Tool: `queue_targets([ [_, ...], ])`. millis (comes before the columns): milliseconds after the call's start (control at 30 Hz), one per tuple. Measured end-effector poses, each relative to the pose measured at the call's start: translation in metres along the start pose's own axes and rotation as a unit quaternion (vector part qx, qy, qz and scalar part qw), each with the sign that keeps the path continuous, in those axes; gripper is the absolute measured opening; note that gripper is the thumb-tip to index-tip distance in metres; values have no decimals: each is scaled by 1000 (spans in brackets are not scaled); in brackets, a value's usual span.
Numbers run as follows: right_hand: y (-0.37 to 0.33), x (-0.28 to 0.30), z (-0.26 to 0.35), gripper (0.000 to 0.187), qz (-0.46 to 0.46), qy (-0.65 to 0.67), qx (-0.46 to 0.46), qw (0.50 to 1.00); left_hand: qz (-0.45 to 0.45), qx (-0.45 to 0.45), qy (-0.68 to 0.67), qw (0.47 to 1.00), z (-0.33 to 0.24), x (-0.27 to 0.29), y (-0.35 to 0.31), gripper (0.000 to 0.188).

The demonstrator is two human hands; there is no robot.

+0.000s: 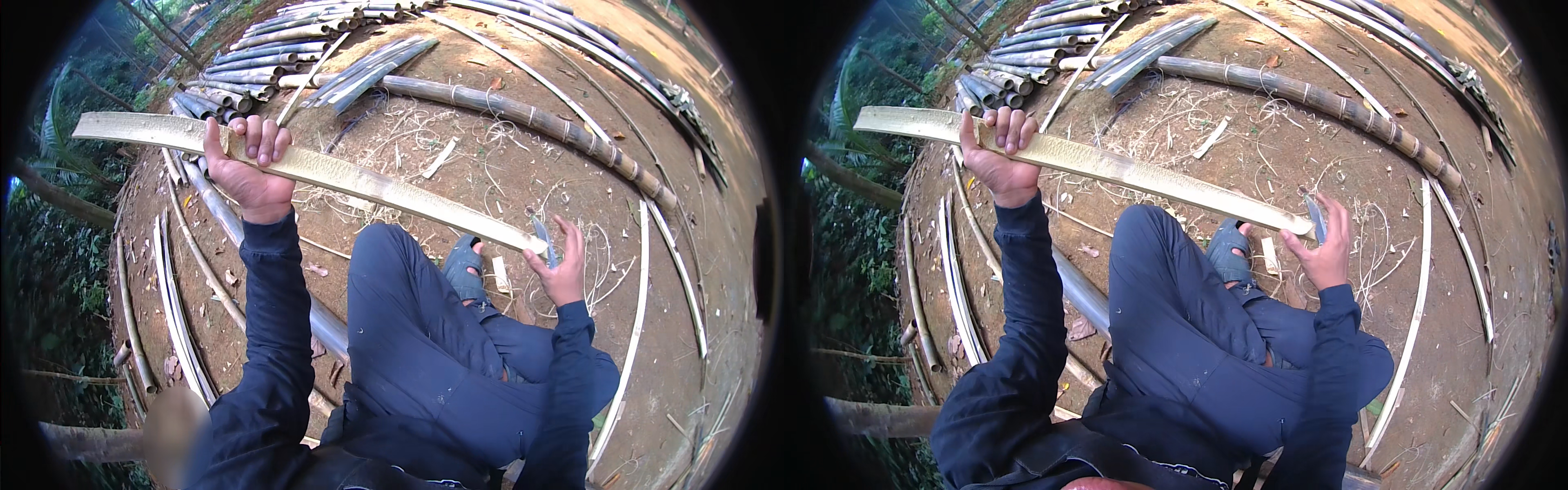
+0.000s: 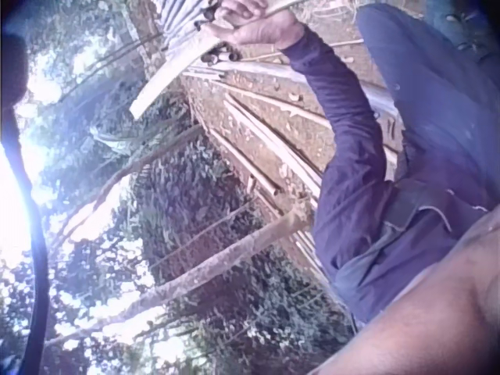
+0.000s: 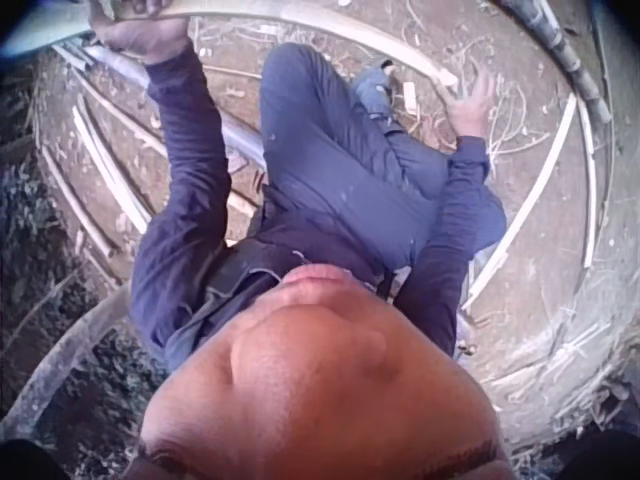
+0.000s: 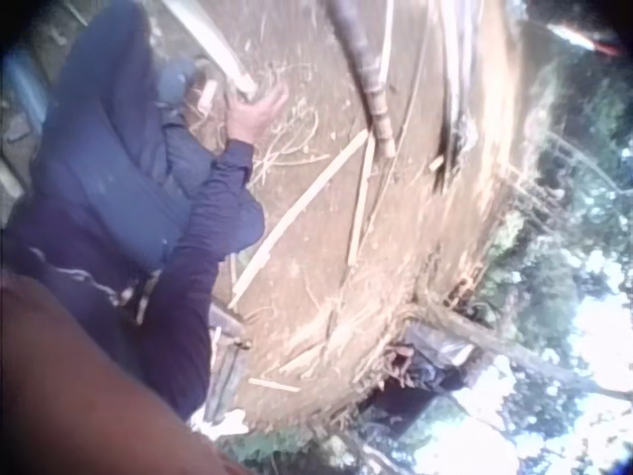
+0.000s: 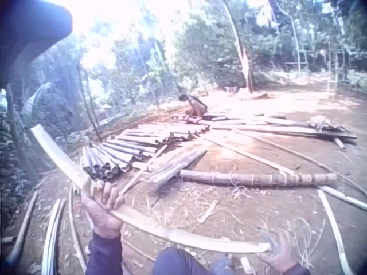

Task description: The person planes a bamboo strip using a knife. They hold the bamboo strip with one hand and scrape the surface with a knife blade, moving it along the length of the wood to smooth it while sitting on a bamboo structure.

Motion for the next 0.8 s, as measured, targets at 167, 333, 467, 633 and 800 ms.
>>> queue_targets([
  [167, -183, -29, -263, 57, 184, -161, -405, 881, 62, -59, 111, 990, 10, -60, 24, 50],
  [333, -170, -25, -215, 49, 207, -250, -439, 837, 138, -26, 193, 971, 43, -83, 58, 55],
  [467, -180, -47, -224, 52, 320, -201, -455, 806, 204, 38, 173, 963, 104, -125, 82, 61],
  [633, -167, -47, -217, 57, 333, -244, -438, 799, 177, 37, 196, 964, 156, -145, 88, 52],
  [800, -171, -59, -218, 44, 303, -160, -452, 823, 118, 22, 224, 967, 205, -152, 82, 46],
])
Point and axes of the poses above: each hand's wrist, its own y-axis towards the middle knuckle, its own x-axis out of the back of the hand, z = x × y, the point moved 10 cm from there along y, towards the middle knuckle, and after that the axes turned 7 degrees about x, right-handed, at the moved point
